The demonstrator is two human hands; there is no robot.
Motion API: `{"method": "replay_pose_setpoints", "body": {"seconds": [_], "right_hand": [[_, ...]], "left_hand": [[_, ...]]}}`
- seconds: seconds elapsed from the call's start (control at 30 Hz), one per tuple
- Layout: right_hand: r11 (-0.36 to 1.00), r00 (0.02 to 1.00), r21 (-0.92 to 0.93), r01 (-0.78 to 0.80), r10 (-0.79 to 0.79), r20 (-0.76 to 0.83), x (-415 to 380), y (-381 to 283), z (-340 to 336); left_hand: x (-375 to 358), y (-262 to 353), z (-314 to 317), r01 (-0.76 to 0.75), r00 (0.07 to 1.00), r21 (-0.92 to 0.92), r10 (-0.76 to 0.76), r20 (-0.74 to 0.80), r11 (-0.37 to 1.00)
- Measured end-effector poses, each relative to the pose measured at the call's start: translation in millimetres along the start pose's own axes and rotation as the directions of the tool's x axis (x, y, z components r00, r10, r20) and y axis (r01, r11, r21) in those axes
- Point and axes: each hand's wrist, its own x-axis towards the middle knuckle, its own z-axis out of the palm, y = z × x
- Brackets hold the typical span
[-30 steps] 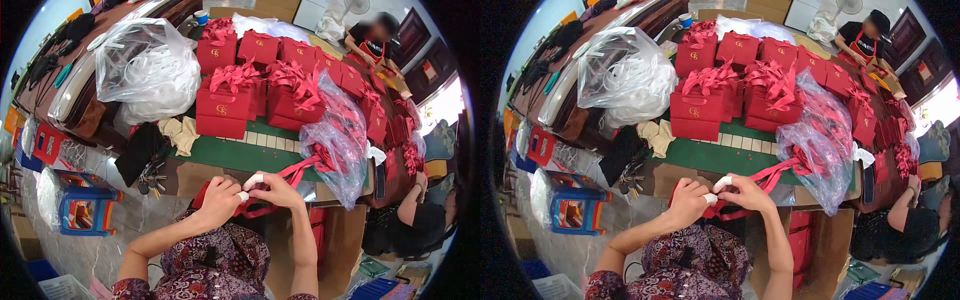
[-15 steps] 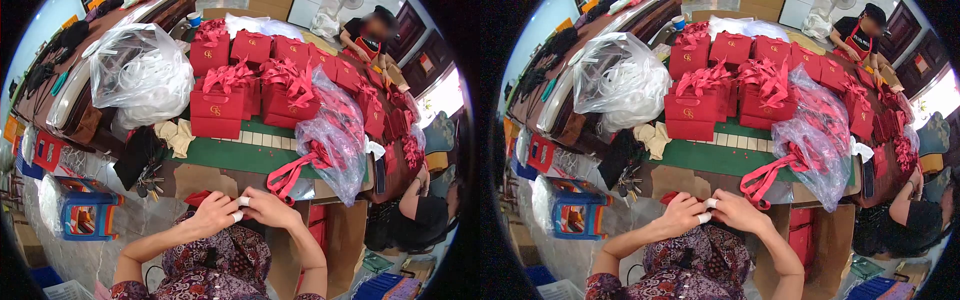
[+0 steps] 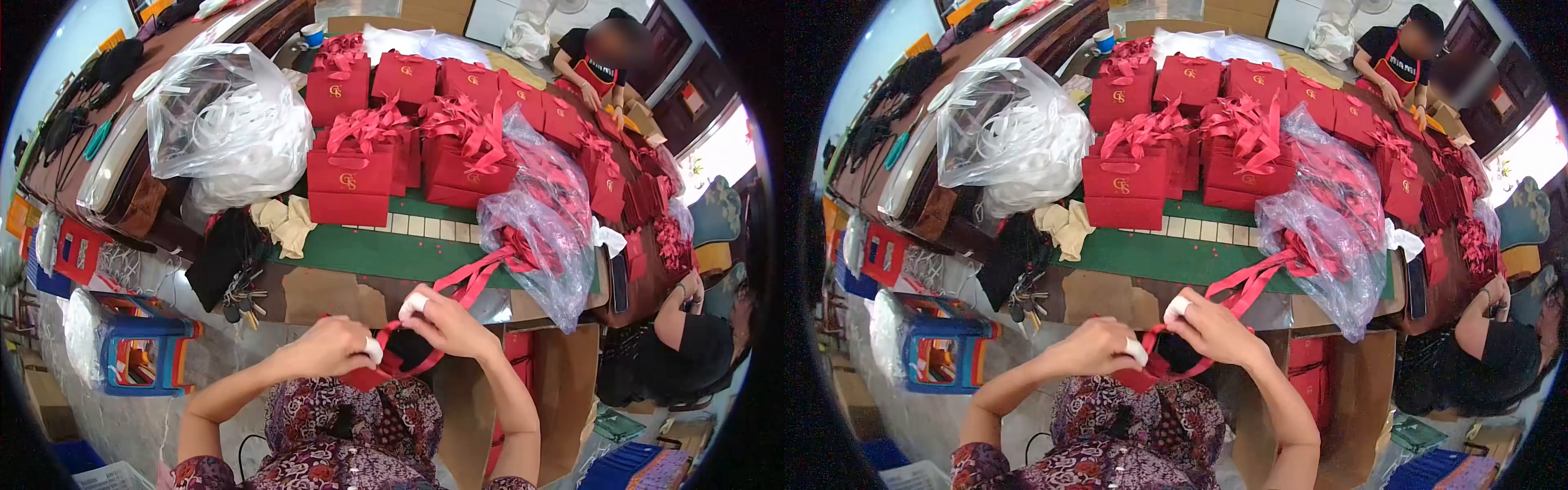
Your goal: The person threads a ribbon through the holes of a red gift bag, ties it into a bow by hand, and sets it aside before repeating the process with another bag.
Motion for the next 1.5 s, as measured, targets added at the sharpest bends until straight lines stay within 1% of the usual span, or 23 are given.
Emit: {"method": "replay_pose_setpoints", "body": {"seconds": [0.03,0.07,0.1,0.13,0.17,0.3,0.33,0.37,0.47,0.5,0.53,0.7,0.83,0.93,0.97,1.03,1.07,1.2,1.23,1.27,1.3,1.37,1.5], "right_hand": [[0.998,0.997,0.019,-0.059,0.06,-0.055,0,0,0],[1.0,0.986,-0.011,-0.012,0.01,-0.165,1,0,-1],[1.0,0.986,-0.014,-0.012,0.009,-0.164,-1,1,-1],[0.997,0.95,0.014,-0.073,0.074,-0.305,-3,1,0],[0.99,0.889,0.053,-0.127,0.138,-0.436,-6,3,2],[0.978,0.835,0.054,-0.2,0.199,-0.513,-26,8,6],[0.966,0.845,-0.012,-0.257,0.219,-0.489,-31,7,8],[0.957,0.851,-0.031,-0.289,0.241,-0.467,-35,7,14],[0.924,0.883,-0.276,-0.264,0.116,-0.455,-38,11,30],[0.88,0.881,-0.36,-0.308,0.121,-0.458,-35,4,35],[0.887,0.903,-0.392,-0.243,0.059,-0.426,-31,8,39],[0.828,0.962,-0.56,0.025,-0.171,-0.211,-9,6,46],[0.85,0.99,-0.525,0.046,-0.109,-0.09,-14,21,40],[0.954,0.987,-0.299,0.013,-0.061,-0.149,-15,8,25],[0.955,0.988,-0.296,0.018,-0.063,-0.142,-13,2,19],[0.994,0.988,-0.096,-0.057,0.043,-0.145,-4,-10,7],[0.996,0.981,0.033,-0.087,0.091,-0.174,5,-20,3],[0.986,0.935,0.1,-0.133,0.159,-0.318,31,-20,14],[0.986,0.935,0.099,-0.134,0.159,-0.317,36,-21,18],[0.988,0.925,0.089,-0.127,0.15,-0.348,40,-21,22],[0.99,0.915,0.079,-0.12,0.141,-0.379,43,-21,25],[0.989,0.913,0.064,-0.136,0.15,-0.381,43,-22,27],[0.982,0.914,-0.068,-0.178,0.139,-0.381,30,-22,30]], "left_hand": [[2,2,-6,-0.002,1.0,0.001,0.002,0.004,1.0],[4,3,-11,0.118,0.991,-0.084,-0.123,-0.048,0.989],[7,3,-15,0.232,0.963,-0.176,-0.251,-0.094,0.957],[9,-1,-18,0.229,0.947,-0.169,-0.26,-0.187,0.959],[14,-2,-25,0.318,0.911,-0.244,-0.366,-0.188,0.916],[39,-27,-52,0.382,0.843,-0.289,-0.459,-0.28,0.878],[45,-42,-53,0.322,0.864,-0.212,-0.378,-0.333,0.923],[50,-49,-54,0.338,0.852,-0.23,-0.401,-0.337,0.912],[62,-83,-33,0.302,0.849,-0.116,-0.322,-0.418,0.946],[64,-86,-27,0.293,0.854,0.036,-0.245,-0.459,0.955],[65,-88,-22,0.286,0.859,0.189,-0.164,-0.485,0.94],[57,-82,-12,0.337,0.802,0.232,-0.149,-0.579,0.912],[29,-60,-20,0.285,0.765,0.09,-0.17,-0.622,0.954],[6,-50,-6,0.207,0.827,-0.254,-0.307,-0.471,0.945],[1,-52,1,0.166,0.865,-0.127,-0.207,-0.457,0.978],[-6,-50,7,0.232,0.93,0.032,-0.212,-0.299,0.972],[-8,-50,12,0.216,0.935,0.026,-0.199,-0.294,0.976],[-7,-42,9,0.192,0.927,0.022,-0.174,-0.334,0.981],[-6,-37,12,0.185,0.896,-0.384,-0.316,-0.312,0.905],[-7,-34,13,0.144,0.868,-0.725,-0.438,-0.235,0.674],[-8,-33,11,0.143,0.866,-0.725,-0.439,-0.237,0.674],[-10,-31,9,0.101,0.862,-0.956,-0.504,-0.055,0.277],[-15,-46,14,0.177,0.861,-0.933,-0.509,-0.007,0.312]]}}
